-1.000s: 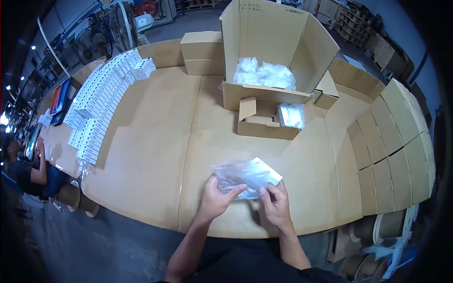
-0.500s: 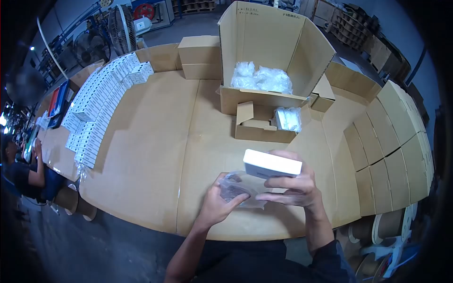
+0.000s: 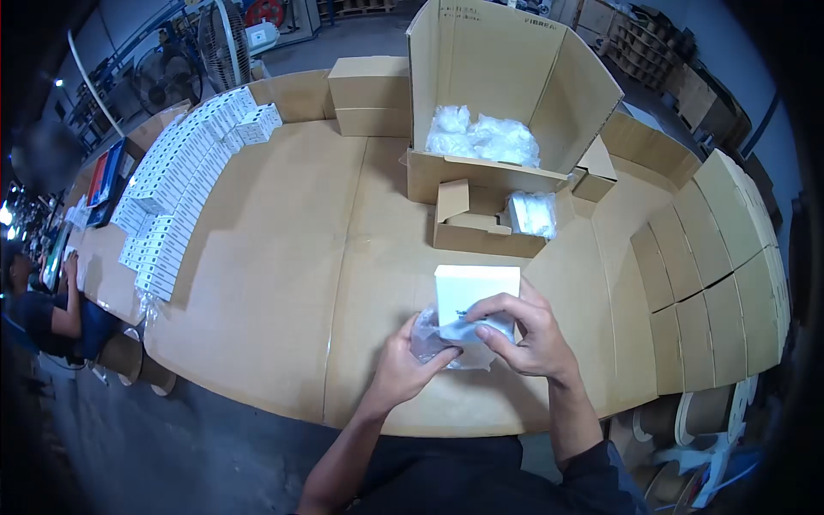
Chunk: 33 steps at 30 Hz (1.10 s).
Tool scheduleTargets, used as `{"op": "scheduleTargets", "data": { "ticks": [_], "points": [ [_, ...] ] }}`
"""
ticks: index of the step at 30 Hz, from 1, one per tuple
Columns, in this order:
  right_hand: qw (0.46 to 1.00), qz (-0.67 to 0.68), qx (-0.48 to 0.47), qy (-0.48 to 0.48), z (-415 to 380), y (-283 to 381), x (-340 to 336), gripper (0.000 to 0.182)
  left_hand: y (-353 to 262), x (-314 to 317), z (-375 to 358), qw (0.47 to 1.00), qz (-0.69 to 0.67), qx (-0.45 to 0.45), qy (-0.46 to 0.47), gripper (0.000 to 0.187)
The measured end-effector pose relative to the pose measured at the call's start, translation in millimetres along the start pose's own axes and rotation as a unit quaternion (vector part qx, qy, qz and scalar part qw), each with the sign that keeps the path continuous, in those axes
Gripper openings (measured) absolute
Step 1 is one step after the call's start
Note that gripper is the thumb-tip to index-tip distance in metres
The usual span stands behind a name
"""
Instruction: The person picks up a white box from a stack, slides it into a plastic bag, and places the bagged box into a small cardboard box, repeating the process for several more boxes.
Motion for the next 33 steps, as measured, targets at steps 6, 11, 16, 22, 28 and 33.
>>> {"op": "scheduleTargets", "data": {
  "ticks": [6, 11, 16, 22, 28, 33],
  "points": [
    [0.988, 0.140, 0.041, 0.060, -6, -22, 17, 0.050, 3, -2, 2, 0.999, -0.019, -0.024, 0.027, 0.065],
    [0.979, 0.166, 0.059, 0.100, -9, -37, 31, 0.060, -6, -1, -1, 0.998, -0.033, -0.004, 0.052, 0.056],
    [0.981, 0.169, 0.030, 0.085, -11, -48, 35, 0.063, 21, -4, 0, 0.983, -0.180, -0.003, 0.019, 0.036],
    [0.950, 0.280, 0.054, -0.129, -36, -73, 36, 0.047, 27, -19, 5, 0.969, -0.235, -0.005, -0.080, 0.036],
    [0.909, 0.351, 0.130, -0.184, -49, -99, 42, 0.031, 32, -21, 10, 0.977, -0.203, 0.011, -0.064, 0.037],
    [0.869, 0.432, 0.121, -0.210, -46, -97, 50, 0.040, 30, -20, 12, 0.973, -0.214, 0.018, -0.083, 0.039]
  ]
}}
Point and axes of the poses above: each hand's wrist, its own z-axis towards the middle knuckle, its own x-axis out of the palm, y = z × x, the point moved 9 cm from there along z, towards the middle knuckle, and after that the axes turned 3 degrees about z, right-handed, at the moved point
